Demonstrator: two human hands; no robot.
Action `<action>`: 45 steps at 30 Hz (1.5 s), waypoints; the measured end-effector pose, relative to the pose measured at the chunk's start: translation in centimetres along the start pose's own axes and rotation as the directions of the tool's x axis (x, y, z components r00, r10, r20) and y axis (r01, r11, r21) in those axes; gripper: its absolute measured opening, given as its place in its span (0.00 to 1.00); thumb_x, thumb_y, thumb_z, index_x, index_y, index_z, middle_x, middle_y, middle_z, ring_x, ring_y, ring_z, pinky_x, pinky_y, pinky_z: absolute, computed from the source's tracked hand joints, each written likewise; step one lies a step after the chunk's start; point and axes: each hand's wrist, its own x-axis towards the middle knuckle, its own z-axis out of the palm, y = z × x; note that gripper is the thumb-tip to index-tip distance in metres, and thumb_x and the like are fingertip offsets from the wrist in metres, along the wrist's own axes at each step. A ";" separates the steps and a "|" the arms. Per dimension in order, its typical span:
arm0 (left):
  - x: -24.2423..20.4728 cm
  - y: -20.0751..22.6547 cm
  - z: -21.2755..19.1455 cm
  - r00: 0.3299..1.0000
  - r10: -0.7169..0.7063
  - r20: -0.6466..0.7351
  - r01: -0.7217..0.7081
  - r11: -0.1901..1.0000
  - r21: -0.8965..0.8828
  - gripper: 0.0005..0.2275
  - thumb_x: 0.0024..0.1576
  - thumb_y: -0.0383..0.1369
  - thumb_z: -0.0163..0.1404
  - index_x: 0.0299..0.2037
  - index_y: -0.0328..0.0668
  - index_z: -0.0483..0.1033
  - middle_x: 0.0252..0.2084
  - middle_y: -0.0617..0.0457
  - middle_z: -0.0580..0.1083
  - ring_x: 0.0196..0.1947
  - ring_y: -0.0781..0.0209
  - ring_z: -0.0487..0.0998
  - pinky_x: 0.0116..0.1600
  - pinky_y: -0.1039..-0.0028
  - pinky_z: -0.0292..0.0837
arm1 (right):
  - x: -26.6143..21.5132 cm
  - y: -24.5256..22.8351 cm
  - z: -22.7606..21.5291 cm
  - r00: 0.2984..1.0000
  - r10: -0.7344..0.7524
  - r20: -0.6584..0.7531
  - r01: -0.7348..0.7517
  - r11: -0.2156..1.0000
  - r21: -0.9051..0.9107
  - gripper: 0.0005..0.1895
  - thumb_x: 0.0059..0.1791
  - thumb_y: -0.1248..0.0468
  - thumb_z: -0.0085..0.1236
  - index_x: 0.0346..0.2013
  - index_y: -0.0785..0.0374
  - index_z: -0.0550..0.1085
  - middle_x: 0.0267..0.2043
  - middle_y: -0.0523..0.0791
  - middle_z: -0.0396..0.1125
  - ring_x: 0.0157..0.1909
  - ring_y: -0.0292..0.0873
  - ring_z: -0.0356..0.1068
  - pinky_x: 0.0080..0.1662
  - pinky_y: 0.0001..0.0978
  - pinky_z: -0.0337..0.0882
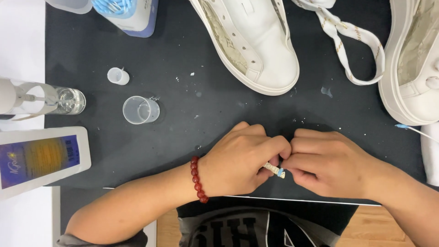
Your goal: The person cleans a small gold-colored metal shoe accessory using a cotton swab dipped in liquid. They then wipe the accessory with a gray cloth to dry it.
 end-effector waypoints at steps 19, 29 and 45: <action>-0.1 -0.3 0.3 1.000 -0.024 -0.017 0.024 0.999 -0.021 0.17 0.48 0.26 0.61 0.46 0.49 0.71 0.31 0.65 0.76 0.38 0.59 0.74 0.49 0.65 0.65 | -0.3 0.2 0.0 0.994 -0.091 -0.057 0.089 0.995 -0.038 0.09 0.36 0.73 0.64 0.30 0.63 0.77 0.34 0.42 0.68 0.32 0.44 0.68 0.32 0.35 0.70; 0.0 -0.3 0.2 1.000 -0.021 -0.007 0.021 0.999 -0.026 0.18 0.48 0.26 0.61 0.47 0.48 0.71 0.30 0.65 0.76 0.38 0.60 0.74 0.48 0.65 0.65 | -0.6 0.4 0.0 0.995 -0.097 -0.027 0.096 0.995 -0.020 0.12 0.35 0.74 0.63 0.32 0.63 0.78 0.31 0.42 0.68 0.31 0.44 0.68 0.31 0.35 0.69; -0.1 -0.3 0.4 0.999 -0.012 -0.040 0.010 0.999 -0.039 0.16 0.49 0.26 0.62 0.45 0.48 0.71 0.30 0.65 0.75 0.38 0.60 0.75 0.46 0.66 0.65 | -0.2 0.3 -0.1 0.997 -0.070 -0.036 0.069 0.998 -0.012 0.10 0.35 0.73 0.63 0.30 0.62 0.78 0.30 0.40 0.68 0.30 0.43 0.67 0.29 0.34 0.68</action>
